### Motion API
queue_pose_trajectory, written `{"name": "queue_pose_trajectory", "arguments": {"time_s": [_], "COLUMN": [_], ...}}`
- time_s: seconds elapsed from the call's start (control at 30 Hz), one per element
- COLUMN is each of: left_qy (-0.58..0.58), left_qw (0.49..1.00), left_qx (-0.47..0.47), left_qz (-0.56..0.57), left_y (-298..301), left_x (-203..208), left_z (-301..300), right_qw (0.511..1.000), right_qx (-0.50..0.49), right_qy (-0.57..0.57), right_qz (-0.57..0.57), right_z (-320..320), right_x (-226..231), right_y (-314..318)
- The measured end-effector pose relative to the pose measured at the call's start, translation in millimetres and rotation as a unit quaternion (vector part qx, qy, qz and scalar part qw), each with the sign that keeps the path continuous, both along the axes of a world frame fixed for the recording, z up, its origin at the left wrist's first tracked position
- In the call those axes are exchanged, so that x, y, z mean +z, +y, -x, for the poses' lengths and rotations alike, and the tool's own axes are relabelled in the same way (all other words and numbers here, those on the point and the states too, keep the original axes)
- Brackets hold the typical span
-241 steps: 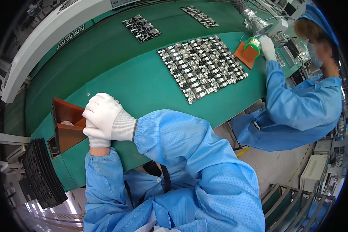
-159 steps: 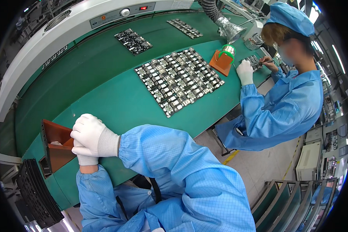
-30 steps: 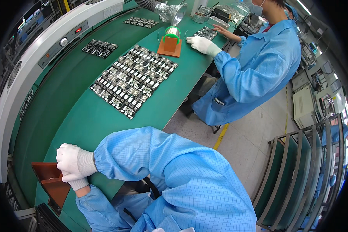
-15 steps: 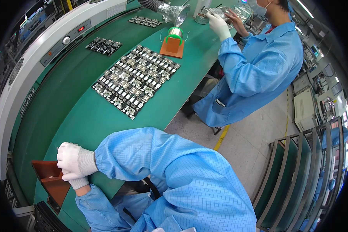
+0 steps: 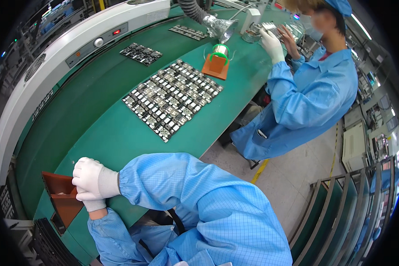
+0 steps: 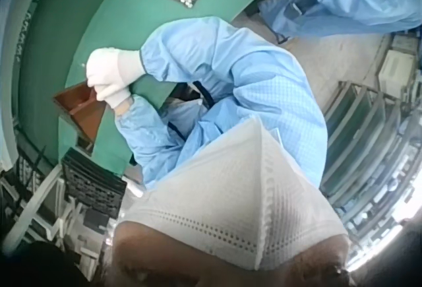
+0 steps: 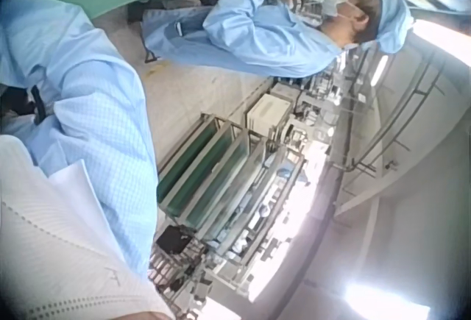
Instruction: Inspecting printed circuit boards and organizing them on an assembly line.
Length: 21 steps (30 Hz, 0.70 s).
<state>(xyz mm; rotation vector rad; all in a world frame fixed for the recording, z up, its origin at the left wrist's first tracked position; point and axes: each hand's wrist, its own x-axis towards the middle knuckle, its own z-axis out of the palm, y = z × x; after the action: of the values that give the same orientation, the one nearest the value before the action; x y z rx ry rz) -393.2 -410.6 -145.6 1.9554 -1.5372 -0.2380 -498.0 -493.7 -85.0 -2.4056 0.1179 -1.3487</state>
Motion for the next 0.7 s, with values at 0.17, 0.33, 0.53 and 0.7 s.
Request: {"name": "queue_pose_trajectory", "arguments": {"time_s": [0.17,0.33,0.53,0.7], "left_qy": [-0.015,-0.018,-0.021,-0.024], "left_qw": [1.000,1.000,1.000,1.000], "left_qx": [0.005,0.008,0.010,0.011], "left_qz": [0.003,0.004,-0.001,-0.002], "left_y": [0.3,-0.5,0.9,0.3], "left_x": [-0.5,-3.0,-4.6,-5.0], "left_z": [-0.5,-0.5,-0.7,-1.4], "right_qw": [0.997,0.997,0.998,0.997], "right_qx": [0.032,0.030,0.030,0.040], "right_qy": [0.073,0.070,0.048,0.063], "right_qz": [-0.021,-0.013,-0.018,-0.019], "right_z": [6.5,8.7,6.7,9.4], "right_x": [5.1,8.2,9.8,9.3], "right_y": [-0.9,-1.0,-0.4,-1.2]}}
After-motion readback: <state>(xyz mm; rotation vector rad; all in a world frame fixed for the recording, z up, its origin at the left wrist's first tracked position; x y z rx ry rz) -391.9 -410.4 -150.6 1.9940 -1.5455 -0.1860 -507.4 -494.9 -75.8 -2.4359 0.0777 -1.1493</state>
